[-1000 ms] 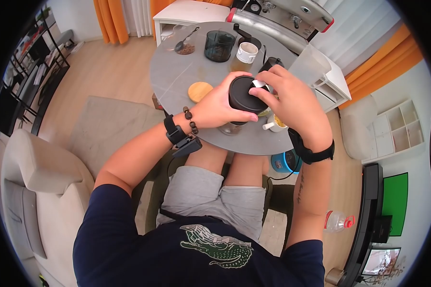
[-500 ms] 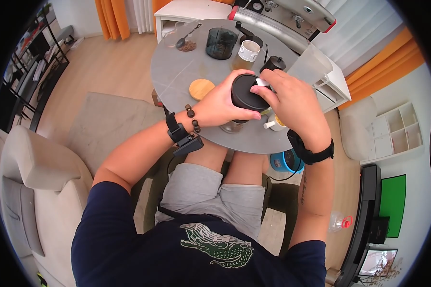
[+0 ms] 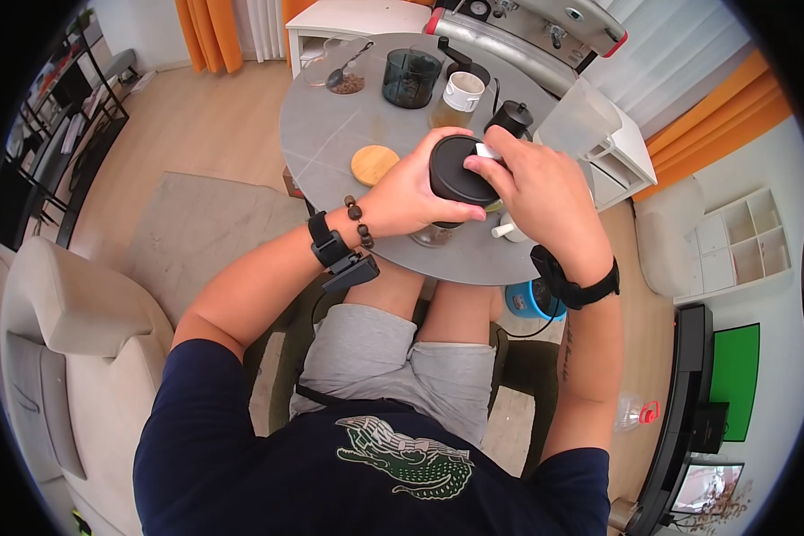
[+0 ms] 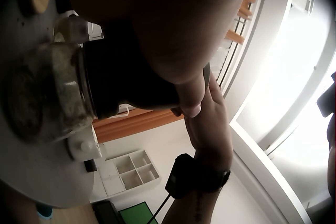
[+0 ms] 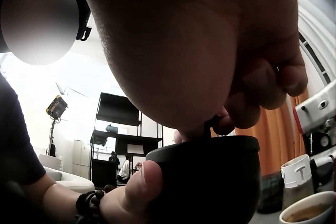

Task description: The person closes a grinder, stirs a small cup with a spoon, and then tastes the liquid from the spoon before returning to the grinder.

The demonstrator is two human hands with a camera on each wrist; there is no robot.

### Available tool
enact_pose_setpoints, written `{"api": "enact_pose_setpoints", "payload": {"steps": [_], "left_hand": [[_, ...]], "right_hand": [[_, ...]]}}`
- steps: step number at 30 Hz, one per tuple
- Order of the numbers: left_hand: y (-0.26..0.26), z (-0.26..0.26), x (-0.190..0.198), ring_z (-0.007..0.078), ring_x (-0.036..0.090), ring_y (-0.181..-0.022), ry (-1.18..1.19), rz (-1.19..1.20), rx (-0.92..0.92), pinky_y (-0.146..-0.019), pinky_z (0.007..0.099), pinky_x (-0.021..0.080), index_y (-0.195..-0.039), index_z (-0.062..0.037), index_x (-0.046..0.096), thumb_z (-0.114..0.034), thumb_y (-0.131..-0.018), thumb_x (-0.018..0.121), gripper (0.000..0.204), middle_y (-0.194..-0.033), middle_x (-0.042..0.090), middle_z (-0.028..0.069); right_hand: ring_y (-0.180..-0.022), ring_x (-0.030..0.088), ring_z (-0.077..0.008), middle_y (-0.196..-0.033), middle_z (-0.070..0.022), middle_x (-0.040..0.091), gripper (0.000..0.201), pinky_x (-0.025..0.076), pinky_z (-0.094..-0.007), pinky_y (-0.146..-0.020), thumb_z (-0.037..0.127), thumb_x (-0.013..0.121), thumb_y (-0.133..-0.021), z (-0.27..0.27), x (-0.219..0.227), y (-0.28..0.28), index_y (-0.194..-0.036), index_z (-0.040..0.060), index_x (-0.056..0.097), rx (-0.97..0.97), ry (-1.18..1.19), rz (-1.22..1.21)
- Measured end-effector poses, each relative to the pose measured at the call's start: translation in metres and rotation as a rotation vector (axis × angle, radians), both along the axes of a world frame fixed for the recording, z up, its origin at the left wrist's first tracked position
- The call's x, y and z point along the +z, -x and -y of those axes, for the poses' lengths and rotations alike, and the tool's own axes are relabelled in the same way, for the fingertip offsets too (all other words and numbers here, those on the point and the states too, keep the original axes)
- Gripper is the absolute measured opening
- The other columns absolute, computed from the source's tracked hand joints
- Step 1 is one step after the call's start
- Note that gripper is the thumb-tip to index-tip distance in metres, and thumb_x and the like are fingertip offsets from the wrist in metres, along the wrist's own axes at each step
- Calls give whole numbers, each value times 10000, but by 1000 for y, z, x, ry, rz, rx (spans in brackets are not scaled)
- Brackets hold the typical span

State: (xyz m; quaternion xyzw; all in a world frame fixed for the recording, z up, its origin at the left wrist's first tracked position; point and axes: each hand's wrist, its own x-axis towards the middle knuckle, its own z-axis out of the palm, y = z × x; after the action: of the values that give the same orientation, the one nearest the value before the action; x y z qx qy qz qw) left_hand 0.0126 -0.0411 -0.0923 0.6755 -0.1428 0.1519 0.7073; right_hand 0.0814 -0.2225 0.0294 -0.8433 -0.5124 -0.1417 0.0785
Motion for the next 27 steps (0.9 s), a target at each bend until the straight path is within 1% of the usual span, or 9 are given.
{"api": "enact_pose_setpoints", "payload": {"steps": [2,3,5,9,11,15,17,24,27], "left_hand": [[1,1,0,188,612,-1367,-12,-8,36,-1137,370,551,-1632,-68,379,-109,-830,993,1011,-1482,608,106],[1,3,-1,188,612,-1367,-11,-9,34,-1137,370,551,-1632,-68,379,-109,-830,993,1011,-1482,608,106],[1,8,-1,215,657,-1294,-16,36,85,-1079,371,578,-1590,-64,395,-204,-797,1017,1018,-1428,637,146],[2,15,-3,229,663,-1280,-62,30,179,-1062,374,580,-1587,-57,397,-224,-786,1014,1025,-1424,635,150],[5,19,-2,243,671,-1263,12,-16,192,-1046,383,582,-1586,-56,400,-247,-780,1006,1026,-1412,638,153],[9,26,1,212,629,-1306,-68,-1,300,-1101,372,543,-1617,-79,394,-142,-811,959,986,-1435,615,121],[8,28,-1,284,688,-1270,-58,-10,326,-1042,405,580,-1588,-52,395,-271,-788,993,1022,-1410,643,195],[9,31,-2,323,688,-1288,-73,5,388,-1072,425,569,-1599,-57,372,-293,-794,996,1045,-1432,640,224],[9,29,-5,338,678,-1316,-89,42,368,-1101,428,559,-1637,-59,323,-309,-799,1000,1106,-1474,611,230]], "right_hand": [[-722,732,-400,-743,-157,723,394,549,-501,-610,452,674,-1076,-4,-11,2,-992,70,635,-70,-61,74],[-722,732,-400,-743,-157,723,394,549,-501,-610,452,674,-1076,-3,-13,3,-992,70,635,-72,-59,73],[-699,733,-401,-729,-172,723,408,550,-498,-585,460,677,-1074,-1,-14,5,-964,68,646,-86,-94,33],[-694,742,-395,-727,-174,731,409,562,-490,-593,463,679,-1072,-2,-11,15,-956,71,673,-121,-107,82],[-666,750,-381,-693,-170,725,413,574,-477,-586,463,683,-1063,-6,-10,23,-933,72,708,-187,-85,146],[-636,754,-369,-668,-169,721,422,584,-465,-576,453,689,-1056,-14,-14,32,-886,69,726,-272,-92,197],[-622,755,-370,-664,-173,723,431,585,-462,-564,450,689,-1054,-16,-18,32,-858,67,725,-315,-95,230],[-641,753,-397,-693,-194,732,443,587,-472,-571,456,679,-1061,-16,-21,30,-874,56,715,-293,-140,167],[-706,758,-419,-735,-198,745,430,592,-486,-611,456,679,-1063,-10,-24,21,-924,50,699,-249,-185,37]]}}
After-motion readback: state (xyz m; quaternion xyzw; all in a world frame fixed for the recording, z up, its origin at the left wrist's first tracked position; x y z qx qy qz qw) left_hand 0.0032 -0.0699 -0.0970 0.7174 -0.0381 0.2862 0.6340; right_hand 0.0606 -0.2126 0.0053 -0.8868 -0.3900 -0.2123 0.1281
